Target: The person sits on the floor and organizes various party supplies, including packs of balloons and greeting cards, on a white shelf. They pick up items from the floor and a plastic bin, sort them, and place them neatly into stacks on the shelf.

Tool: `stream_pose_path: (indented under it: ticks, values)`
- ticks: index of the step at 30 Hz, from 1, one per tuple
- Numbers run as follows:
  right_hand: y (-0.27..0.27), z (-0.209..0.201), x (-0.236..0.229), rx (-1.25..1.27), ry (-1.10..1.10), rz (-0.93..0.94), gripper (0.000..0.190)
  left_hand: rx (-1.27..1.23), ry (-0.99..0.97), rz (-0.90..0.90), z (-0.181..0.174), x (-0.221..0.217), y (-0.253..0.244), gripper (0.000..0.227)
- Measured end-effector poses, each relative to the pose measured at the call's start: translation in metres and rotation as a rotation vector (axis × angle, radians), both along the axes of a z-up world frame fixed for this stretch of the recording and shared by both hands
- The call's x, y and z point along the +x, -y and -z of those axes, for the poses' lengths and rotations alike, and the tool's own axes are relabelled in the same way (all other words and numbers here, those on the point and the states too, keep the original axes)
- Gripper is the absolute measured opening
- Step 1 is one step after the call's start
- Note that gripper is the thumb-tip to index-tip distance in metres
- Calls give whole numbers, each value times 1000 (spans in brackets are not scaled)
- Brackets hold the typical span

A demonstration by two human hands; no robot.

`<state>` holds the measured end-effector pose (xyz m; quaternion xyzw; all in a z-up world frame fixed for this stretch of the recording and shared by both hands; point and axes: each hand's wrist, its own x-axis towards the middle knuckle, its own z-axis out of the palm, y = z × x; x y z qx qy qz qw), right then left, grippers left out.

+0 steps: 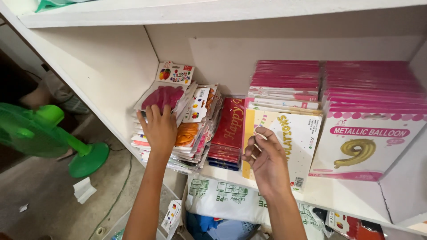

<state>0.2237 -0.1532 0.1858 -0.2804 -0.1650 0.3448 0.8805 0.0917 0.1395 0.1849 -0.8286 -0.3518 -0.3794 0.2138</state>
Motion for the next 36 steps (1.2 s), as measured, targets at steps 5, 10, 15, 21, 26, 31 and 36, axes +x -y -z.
stream_pose_path:
  ticks: [5, 10, 15, 21, 26, 31, 36]
  values:
    - [2, 1, 1, 2, 22, 15, 20, 27, -135, -173, -27, 27, 6, 45]
    - [0, 0, -2, 19, 7, 2, 21, 298, -544, -380, 5, 59, -31, 66]
    - [-1, 0, 1, -15, 18, -13, 21, 128, -473, -267, 9, 62, -41, 64]
    - [0, 1, 8, 12, 7, 2, 18, -505, 480, 28, 44, 30, -28, 70]
    - [-4, 7, 7, 2, -5, -16, 19, -1037, 1597, 330, 22, 7, -28, 112]
    - [-4, 1, 2, 32, 0, -15, 19, -1108, 1749, 737, 51, 26, -84, 107]
    - [2, 2, 5, 27, -18, 4, 16, -1100, 1618, 850, 49, 23, -67, 105]
